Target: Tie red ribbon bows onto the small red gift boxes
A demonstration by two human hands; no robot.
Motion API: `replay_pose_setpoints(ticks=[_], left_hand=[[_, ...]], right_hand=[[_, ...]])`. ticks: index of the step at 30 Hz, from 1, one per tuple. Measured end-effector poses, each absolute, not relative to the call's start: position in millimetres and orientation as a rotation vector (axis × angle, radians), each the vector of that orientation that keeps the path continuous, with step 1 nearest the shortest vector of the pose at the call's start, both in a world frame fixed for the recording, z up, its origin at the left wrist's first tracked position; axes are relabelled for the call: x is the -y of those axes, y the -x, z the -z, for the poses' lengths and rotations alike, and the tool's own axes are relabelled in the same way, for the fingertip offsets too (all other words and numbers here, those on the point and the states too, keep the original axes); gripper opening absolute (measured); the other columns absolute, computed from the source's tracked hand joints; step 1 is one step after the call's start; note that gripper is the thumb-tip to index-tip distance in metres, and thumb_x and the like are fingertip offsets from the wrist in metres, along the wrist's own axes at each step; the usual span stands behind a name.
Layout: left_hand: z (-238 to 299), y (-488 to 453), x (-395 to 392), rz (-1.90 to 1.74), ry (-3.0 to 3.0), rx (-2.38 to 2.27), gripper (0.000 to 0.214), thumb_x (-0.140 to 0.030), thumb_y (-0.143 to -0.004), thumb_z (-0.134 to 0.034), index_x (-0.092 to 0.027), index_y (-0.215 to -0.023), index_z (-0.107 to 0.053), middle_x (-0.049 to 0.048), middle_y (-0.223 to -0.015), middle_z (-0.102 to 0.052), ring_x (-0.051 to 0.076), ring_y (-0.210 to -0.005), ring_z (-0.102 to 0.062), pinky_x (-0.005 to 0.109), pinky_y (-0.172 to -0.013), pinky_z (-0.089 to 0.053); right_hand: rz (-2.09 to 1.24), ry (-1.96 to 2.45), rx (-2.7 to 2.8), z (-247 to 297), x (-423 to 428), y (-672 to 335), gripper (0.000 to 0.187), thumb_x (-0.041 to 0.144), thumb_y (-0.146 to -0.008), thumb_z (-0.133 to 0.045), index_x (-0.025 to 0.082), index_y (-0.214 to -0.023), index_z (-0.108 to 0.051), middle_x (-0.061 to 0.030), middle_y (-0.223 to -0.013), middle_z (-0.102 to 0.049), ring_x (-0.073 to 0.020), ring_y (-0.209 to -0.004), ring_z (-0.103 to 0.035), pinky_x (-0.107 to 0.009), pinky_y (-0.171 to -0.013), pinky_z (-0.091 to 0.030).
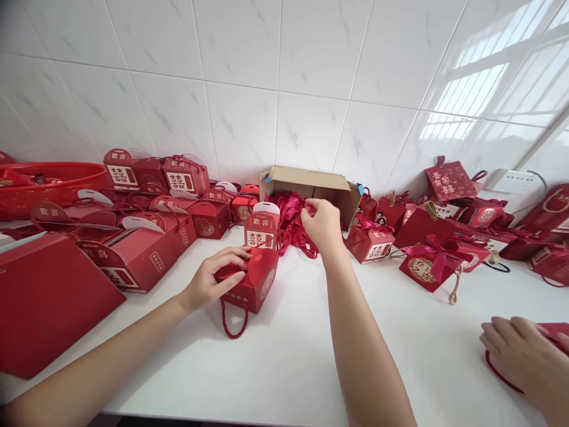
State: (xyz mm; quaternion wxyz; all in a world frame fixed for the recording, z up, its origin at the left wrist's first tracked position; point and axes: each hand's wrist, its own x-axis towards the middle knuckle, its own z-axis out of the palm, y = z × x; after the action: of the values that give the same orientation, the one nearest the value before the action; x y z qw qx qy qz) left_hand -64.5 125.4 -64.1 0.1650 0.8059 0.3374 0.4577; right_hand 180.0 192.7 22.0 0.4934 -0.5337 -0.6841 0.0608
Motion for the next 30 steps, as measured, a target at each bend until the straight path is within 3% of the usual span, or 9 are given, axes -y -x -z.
replay_pose_setpoints(ticks=[6, 10, 13, 16, 18, 20, 23, 27, 30], left_hand=[[60, 60, -121, -1.257, -2.357, -1.054, 0.011, -0.025, -0.083, -0.055, -0.019, -0.086, -0.064, 0.0108, -0.106, -0.064, 0.024, -0.111, -0.058, 0.037, -0.096, -0.048], [60, 58, -119, -1.25, -2.405, -1.138, 0.015, -0.026, -0.083, -0.054, -0.019, -0.092, -0.065, 0.0105, -0.112, -0.063, 0.024, -0.109, -0.058, 0.036, -0.096, -0.048], [60, 58, -119, -1.204, -2.453, -1.221, 0.019, -0.027, -0.084, -0.052, -0.021, -0.096, -0.066, 0.0107, -0.123, -0.06, 0.026, -0.116, -0.055, 0.045, -0.105, -0.039], [60, 60, -119, -1.108, -2.492, -1.256, 0.02, -0.027, -0.084, -0.05, -0.022, -0.096, -0.065, 0.0094, -0.13, -0.058, 0.028, -0.125, -0.049, 0.054, -0.112, -0.025], [59, 61, -119, -1.061, -2.496, -1.244, 0.021, -0.027, -0.085, -0.049, -0.022, -0.098, -0.065, 0.009, -0.129, -0.059, 0.028, -0.126, -0.048, 0.055, -0.112, -0.024], [58, 61, -118, -1.043, -2.502, -1.236, 0.022, -0.027, -0.084, -0.049, -0.022, -0.1, -0.065, 0.0088, -0.127, -0.061, 0.028, -0.126, -0.048, 0.055, -0.111, -0.025], [56, 59, -117, -1.056, -2.49, -1.282, 0.022, -0.028, -0.084, -0.05, -0.023, -0.099, -0.065, 0.008, -0.122, -0.064, 0.028, -0.124, -0.05, 0.055, -0.11, -0.026], [55, 55, -116, -1.129, -2.421, -1.344, 0.019, -0.031, -0.083, -0.052, -0.023, -0.093, -0.067, 0.0077, -0.116, -0.067, 0.028, -0.119, -0.054, 0.054, -0.107, -0.03], [55, 54, -115, -1.156, -2.395, -1.321, 0.018, -0.03, -0.082, -0.054, -0.023, -0.094, -0.066, 0.0076, -0.117, -0.066, 0.028, -0.118, -0.054, 0.052, -0.108, -0.03]], right_hand=[[-0.073, 0.882, 1.446, -35, -186, -207, 0.052, 0.01, -0.073, -0.052, 0.02, -0.124, -0.057, -0.0106, -0.121, -0.06, -0.0221, -0.104, -0.062, -0.035, -0.078, -0.055], [-0.027, 0.614, 1.421, -48, -166, -211, 0.033, 0.019, -0.083, -0.054, 0.026, -0.114, -0.063, -0.0053, -0.108, -0.065, -0.0217, -0.101, -0.063, -0.041, -0.084, -0.054], [-0.02, 0.512, 1.329, -53, -155, -208, 0.019, 0.026, -0.084, -0.059, 0.026, -0.1, -0.069, -0.0033, -0.098, -0.065, -0.0216, -0.099, -0.063, -0.043, -0.086, -0.052], [-0.112, 0.516, 1.311, -55, -154, -204, 0.016, 0.029, -0.085, -0.058, 0.026, -0.098, -0.068, -0.0039, -0.107, -0.062, -0.0228, -0.111, -0.058, -0.041, -0.086, -0.052], [-0.294, 0.567, 1.391, -55, -157, -202, 0.02, 0.032, -0.089, -0.05, 0.025, -0.101, -0.065, -0.005, -0.108, -0.063, -0.023, -0.111, -0.058, -0.04, -0.083, -0.053], [-0.516, 0.611, 1.468, -54, -161, -200, 0.024, 0.035, -0.091, -0.043, 0.023, -0.102, -0.062, -0.0059, -0.099, -0.065, -0.022, -0.103, -0.063, -0.038, -0.078, -0.054], [-0.816, 0.64, 1.496, -52, -165, -196, 0.021, 0.035, -0.087, -0.049, 0.022, -0.098, -0.059, -0.0032, -0.082, -0.064, -0.0181, -0.083, -0.066, -0.033, -0.07, -0.055], [-1.132, 0.751, 1.594, -48, -160, -190, 0.024, 0.029, -0.078, -0.063, 0.021, -0.098, -0.054, 0.0032, -0.066, -0.057, -0.0118, -0.058, -0.058, -0.025, -0.054, -0.049], [-1.263, 0.885, 1.859, -45, -155, -185, 0.026, 0.028, -0.077, -0.066, 0.021, -0.097, -0.051, 0.0054, -0.058, -0.056, -0.0097, -0.05, -0.052, -0.021, -0.047, -0.041]])
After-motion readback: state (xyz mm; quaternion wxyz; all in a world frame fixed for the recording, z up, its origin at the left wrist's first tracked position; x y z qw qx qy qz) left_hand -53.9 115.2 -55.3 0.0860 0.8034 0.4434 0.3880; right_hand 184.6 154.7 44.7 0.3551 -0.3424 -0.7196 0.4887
